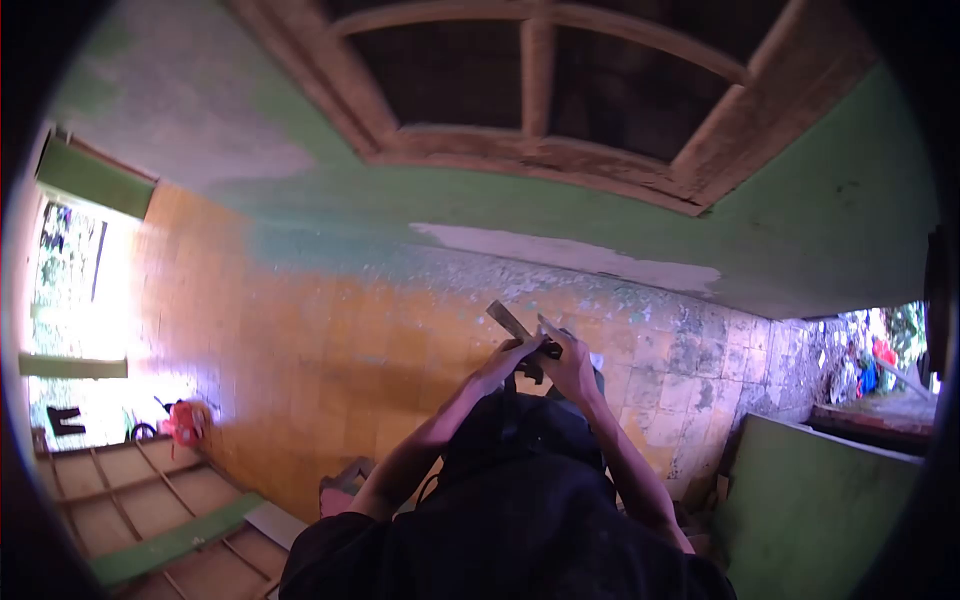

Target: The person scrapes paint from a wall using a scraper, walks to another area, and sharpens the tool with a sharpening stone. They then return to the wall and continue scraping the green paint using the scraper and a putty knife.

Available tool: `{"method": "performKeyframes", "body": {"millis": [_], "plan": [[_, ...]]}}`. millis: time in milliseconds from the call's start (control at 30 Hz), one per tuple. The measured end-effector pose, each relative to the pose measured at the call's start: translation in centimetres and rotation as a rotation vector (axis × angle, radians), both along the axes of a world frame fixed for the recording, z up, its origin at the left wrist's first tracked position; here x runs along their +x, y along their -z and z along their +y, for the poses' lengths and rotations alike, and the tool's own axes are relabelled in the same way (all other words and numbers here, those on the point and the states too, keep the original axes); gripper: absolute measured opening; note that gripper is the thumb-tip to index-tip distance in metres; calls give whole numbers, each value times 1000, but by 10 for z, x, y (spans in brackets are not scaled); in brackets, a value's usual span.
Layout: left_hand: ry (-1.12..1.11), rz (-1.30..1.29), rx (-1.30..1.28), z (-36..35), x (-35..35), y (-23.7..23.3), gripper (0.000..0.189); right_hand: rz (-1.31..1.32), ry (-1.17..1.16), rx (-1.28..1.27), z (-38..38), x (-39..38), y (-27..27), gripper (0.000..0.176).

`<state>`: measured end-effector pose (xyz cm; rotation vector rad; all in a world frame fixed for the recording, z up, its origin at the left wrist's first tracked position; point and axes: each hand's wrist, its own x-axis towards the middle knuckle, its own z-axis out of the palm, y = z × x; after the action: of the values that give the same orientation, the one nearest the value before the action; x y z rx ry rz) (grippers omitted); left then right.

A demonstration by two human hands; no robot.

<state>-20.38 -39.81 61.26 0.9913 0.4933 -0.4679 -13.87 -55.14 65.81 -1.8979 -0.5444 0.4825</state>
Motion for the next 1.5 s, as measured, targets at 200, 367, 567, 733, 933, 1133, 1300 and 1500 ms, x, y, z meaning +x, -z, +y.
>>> {"method": "performKeyframes", "body": {"millis": [200, 367, 567, 733, 933, 1133, 1300, 1500], "plan": [[-612, 159, 245, 85, -103, -24, 33, 29, -223, 49, 105, -72, -4, 55], [-534, -30, 120, 146, -139, -12, 29, 272, -174, 34, 126, -71, 29, 58], [-26, -147, 393, 190, -86, -19, 28, 922, -259, 336, 163, -61, 13, 44], [43, -110, 1015, 237, -63, -6, 37, 887, -188, 318, 229, -45, 61, 32], [-173, -69, 845, 296, -62, -43, 33, 888, -303, 412, 297, -21, 33, 26], [-253, -74, 764, 323, -18, -84, 23, 840, -159, 540, 321, 3, -18, 35], [153, -240, 890, 334, 60, -102, 28, 839, 282, 678, 317, 5, -4, 38], [580, -492, 989, 309, 162, -70, 26, 541, 939, 652, 285, 5, 64, 25]]}}
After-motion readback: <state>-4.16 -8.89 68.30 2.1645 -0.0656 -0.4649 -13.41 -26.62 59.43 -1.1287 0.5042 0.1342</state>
